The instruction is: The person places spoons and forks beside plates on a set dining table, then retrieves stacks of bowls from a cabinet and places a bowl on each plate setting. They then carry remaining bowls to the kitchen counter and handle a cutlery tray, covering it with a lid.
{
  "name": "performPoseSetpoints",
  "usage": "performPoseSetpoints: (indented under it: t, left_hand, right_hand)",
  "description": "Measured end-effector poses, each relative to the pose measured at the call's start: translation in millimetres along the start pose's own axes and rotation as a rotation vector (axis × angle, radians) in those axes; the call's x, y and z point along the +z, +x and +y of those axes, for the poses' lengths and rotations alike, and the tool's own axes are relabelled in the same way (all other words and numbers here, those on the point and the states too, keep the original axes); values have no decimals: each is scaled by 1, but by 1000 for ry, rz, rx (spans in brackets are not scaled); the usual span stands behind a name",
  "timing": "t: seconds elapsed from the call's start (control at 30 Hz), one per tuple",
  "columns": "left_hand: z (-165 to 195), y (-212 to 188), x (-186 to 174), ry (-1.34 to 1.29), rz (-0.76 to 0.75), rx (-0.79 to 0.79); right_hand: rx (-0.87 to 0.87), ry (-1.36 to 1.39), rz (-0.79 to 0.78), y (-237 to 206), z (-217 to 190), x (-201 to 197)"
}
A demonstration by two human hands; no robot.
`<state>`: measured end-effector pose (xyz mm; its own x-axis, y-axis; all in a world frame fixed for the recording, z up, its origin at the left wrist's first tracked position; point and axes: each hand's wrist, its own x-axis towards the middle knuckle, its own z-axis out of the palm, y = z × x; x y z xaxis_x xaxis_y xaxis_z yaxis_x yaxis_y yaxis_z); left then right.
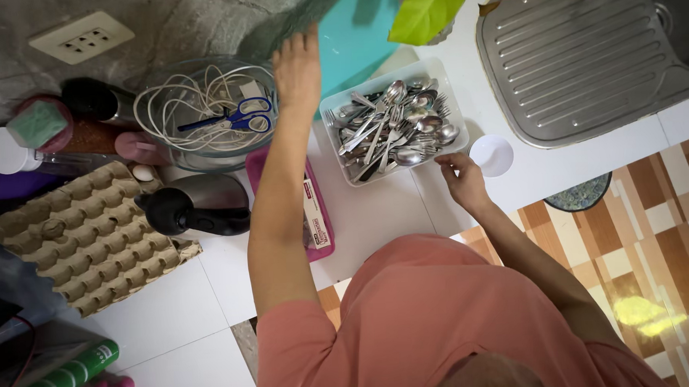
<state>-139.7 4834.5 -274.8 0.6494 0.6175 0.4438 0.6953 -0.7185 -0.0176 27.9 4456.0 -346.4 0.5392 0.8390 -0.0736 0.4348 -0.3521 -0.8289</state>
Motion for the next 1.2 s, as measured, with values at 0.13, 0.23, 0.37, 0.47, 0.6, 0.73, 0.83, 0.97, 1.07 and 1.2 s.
performPoseSetpoints:
  t: [0.13,0.23,0.37,0.47,0.6,0.73,0.83,0.97,1.07,1.2]
  left_hand:
    - [-5,6,-7,-8,-40,-65]
    - [3,8,-15,56,34,-28]
    - [46,-8,-15,-129,-130,210]
    - [94,-26,-14,-359,-683,370]
    - [138,-46,-15,-135,-783,476]
    - [148,-42,-7,-99,-863,489]
    - [149,-44,2,-166,-842,488]
    - [141,-47,14,-460,-711,329]
    - [131,-37,16,-656,-653,186]
    - [122,-19,9,-601,-816,86]
  right_hand:
    - [28,1,-27,2,-6,-1]
    - [32,16,-22,3,-12,-2]
    - [56,52,-7,3,-22,-5]
    - [69,63,0,3,-28,-6]
    - [76,44,16,3,-36,-10]
    - [-7,33,80,0,-43,-15]
    - [62,-41,65,-3,-49,-17]
    - [-211,-200,74,-3,-57,-14]
    - [-338,-332,21,3,-63,-6]
    - [-404,-562,-174,13,-68,2]
